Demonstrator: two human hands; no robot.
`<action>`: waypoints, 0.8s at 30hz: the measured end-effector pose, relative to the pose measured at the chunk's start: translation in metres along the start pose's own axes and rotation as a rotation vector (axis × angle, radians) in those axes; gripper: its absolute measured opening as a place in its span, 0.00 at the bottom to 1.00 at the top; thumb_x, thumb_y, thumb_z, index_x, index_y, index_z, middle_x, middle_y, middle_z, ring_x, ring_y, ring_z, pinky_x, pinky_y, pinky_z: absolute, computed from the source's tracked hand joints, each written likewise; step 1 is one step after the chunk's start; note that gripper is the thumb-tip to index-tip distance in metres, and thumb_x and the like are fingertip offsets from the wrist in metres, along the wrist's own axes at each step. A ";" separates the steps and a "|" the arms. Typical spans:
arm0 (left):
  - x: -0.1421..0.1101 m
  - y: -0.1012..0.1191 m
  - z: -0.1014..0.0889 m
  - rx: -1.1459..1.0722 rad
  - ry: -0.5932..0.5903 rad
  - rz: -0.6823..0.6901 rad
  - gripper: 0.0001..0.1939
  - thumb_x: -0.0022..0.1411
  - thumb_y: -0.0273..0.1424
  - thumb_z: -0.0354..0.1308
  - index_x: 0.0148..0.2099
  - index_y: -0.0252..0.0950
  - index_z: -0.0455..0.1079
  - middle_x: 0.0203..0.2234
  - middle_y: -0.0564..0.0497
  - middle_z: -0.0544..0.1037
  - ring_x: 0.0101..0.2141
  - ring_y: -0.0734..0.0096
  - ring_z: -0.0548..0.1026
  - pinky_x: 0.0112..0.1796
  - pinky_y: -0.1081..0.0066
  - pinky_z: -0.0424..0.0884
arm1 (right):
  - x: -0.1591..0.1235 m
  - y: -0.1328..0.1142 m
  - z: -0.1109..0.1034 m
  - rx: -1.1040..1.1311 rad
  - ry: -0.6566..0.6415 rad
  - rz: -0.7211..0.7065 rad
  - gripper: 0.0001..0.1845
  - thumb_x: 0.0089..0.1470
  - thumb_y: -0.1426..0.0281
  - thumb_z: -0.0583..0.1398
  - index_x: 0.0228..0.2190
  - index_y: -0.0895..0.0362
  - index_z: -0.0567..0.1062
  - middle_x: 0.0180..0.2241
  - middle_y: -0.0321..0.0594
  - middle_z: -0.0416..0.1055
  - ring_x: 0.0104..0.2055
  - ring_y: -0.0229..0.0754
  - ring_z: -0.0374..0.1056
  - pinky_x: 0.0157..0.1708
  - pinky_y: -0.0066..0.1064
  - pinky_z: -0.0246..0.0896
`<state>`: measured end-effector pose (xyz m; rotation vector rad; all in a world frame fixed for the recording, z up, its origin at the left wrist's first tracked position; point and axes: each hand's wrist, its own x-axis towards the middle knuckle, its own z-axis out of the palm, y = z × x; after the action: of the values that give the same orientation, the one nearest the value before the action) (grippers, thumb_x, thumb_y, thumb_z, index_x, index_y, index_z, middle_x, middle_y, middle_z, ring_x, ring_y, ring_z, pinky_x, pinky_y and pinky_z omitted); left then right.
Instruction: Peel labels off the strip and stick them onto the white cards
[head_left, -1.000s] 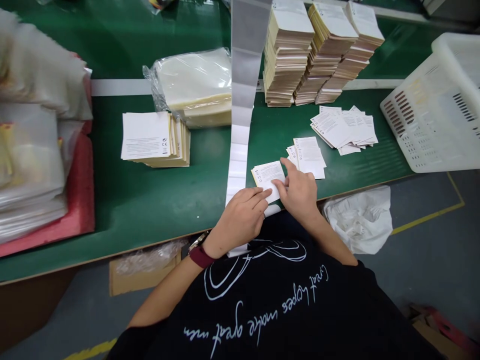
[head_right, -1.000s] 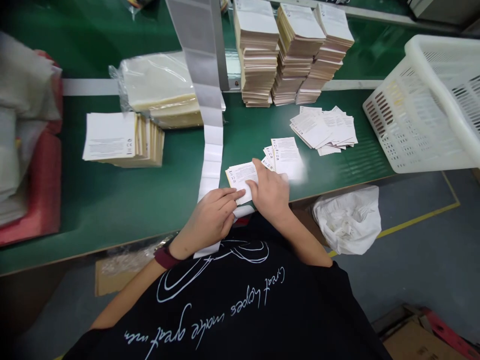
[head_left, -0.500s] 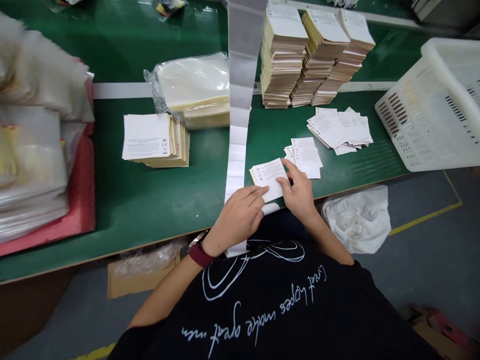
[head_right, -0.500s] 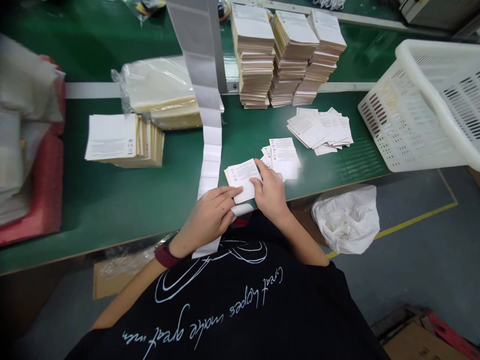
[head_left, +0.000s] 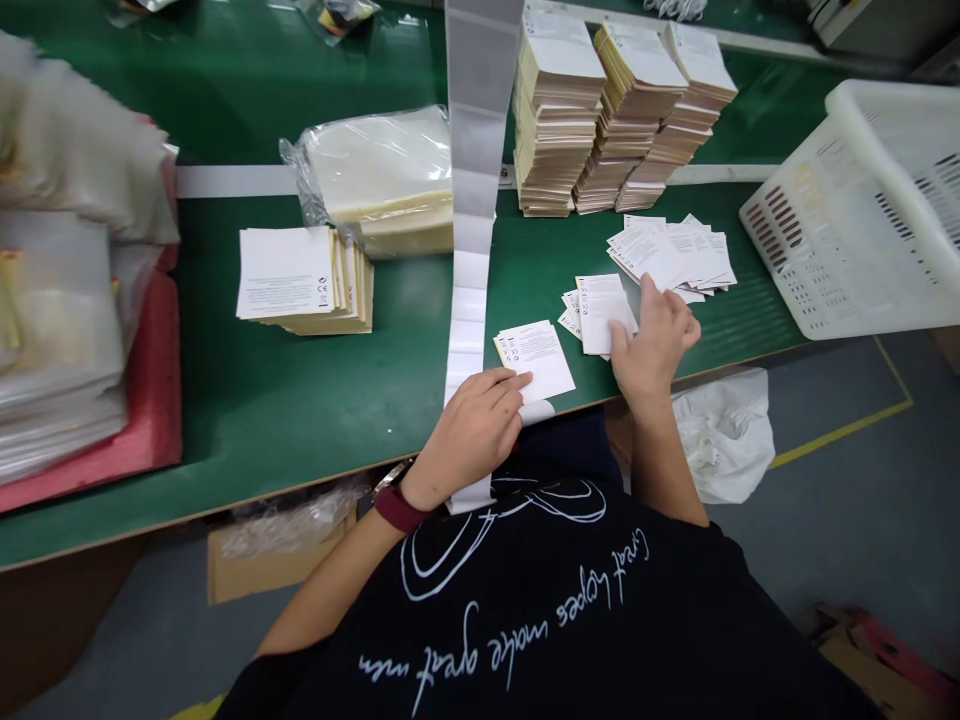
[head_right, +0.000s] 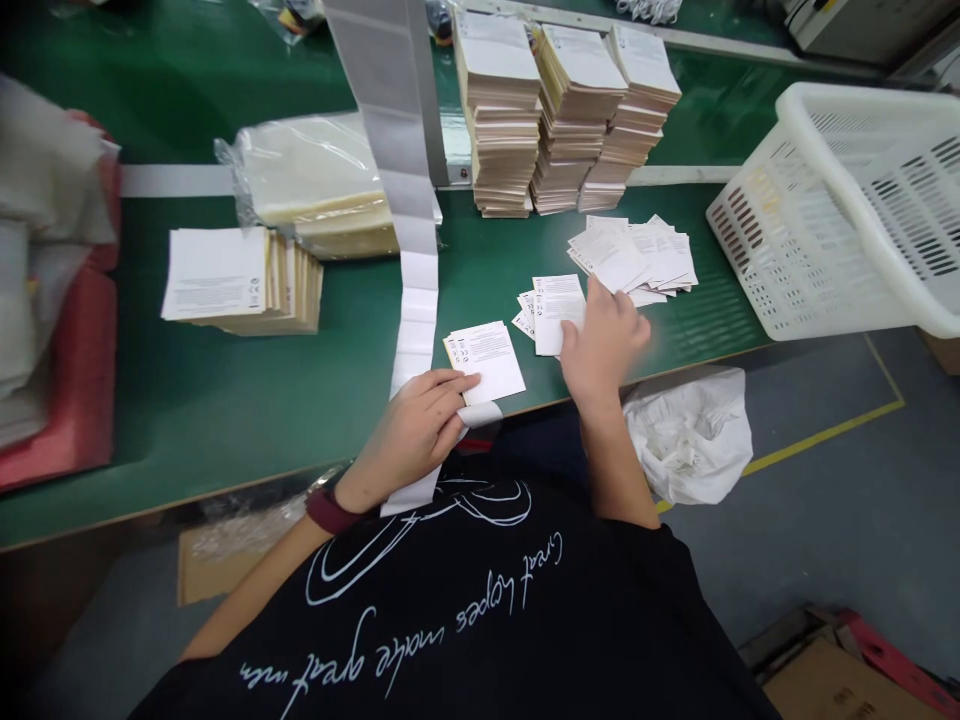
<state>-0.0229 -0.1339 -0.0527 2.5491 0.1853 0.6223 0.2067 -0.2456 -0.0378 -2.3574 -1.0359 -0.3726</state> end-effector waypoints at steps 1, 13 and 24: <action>-0.001 -0.001 0.000 -0.028 0.025 -0.016 0.07 0.63 0.20 0.51 0.38 0.33 0.69 0.47 0.42 0.78 0.51 0.56 0.71 0.49 0.52 0.73 | -0.004 -0.003 -0.004 0.050 0.002 -0.035 0.27 0.58 0.63 0.59 0.57 0.56 0.67 0.52 0.55 0.70 0.57 0.60 0.60 0.56 0.57 0.48; -0.005 -0.004 -0.001 -0.141 0.317 -0.164 0.20 0.62 0.22 0.54 0.55 0.38 0.65 0.53 0.44 0.73 0.53 0.60 0.71 0.51 0.55 0.71 | -0.065 -0.057 -0.014 0.864 -0.433 -0.208 0.09 0.59 0.73 0.60 0.42 0.52 0.76 0.32 0.37 0.73 0.36 0.39 0.70 0.38 0.34 0.67; -0.007 -0.007 0.001 -0.141 0.188 -0.030 0.10 0.60 0.19 0.52 0.39 0.35 0.71 0.34 0.49 0.78 0.40 0.65 0.74 0.42 0.62 0.71 | -0.067 -0.059 -0.008 0.838 -0.480 -0.190 0.09 0.59 0.71 0.60 0.43 0.53 0.75 0.32 0.36 0.73 0.36 0.40 0.70 0.39 0.35 0.66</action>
<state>-0.0288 -0.1301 -0.0591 2.3488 0.2350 0.8335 0.1177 -0.2564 -0.0396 -1.6042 -1.3013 0.5104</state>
